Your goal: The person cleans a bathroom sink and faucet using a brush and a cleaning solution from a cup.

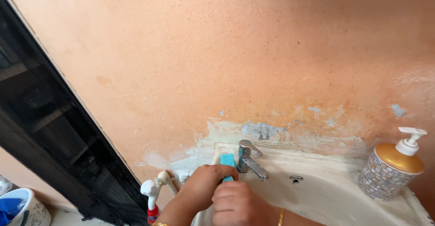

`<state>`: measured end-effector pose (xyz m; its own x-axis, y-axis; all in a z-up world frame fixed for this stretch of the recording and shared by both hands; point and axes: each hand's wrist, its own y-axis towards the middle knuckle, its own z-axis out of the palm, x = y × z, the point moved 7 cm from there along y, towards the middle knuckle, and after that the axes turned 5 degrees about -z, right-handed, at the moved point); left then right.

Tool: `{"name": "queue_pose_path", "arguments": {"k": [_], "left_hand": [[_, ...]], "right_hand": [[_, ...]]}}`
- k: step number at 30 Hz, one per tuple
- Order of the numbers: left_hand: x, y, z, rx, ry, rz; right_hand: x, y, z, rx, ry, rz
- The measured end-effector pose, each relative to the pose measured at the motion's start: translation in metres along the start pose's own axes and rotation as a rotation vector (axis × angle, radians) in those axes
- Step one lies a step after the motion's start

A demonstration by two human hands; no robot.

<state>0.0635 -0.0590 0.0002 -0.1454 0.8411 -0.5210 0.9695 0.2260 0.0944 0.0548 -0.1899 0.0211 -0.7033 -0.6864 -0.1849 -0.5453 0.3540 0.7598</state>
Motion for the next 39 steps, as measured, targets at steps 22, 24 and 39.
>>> {"name": "queue_pose_path", "arguments": {"k": [22,24,39], "left_hand": [[0.024,0.018,0.013,0.117,-0.139,-0.080],[0.027,0.020,0.016,0.048,-0.228,-0.150],[0.044,0.040,0.030,0.102,0.001,-0.215]], "right_hand": [[-0.005,0.028,-0.006,-0.206,0.025,0.341],[-0.004,0.027,0.004,-0.194,-0.001,0.293],[-0.001,0.004,0.027,-0.153,-0.208,0.105]]}}
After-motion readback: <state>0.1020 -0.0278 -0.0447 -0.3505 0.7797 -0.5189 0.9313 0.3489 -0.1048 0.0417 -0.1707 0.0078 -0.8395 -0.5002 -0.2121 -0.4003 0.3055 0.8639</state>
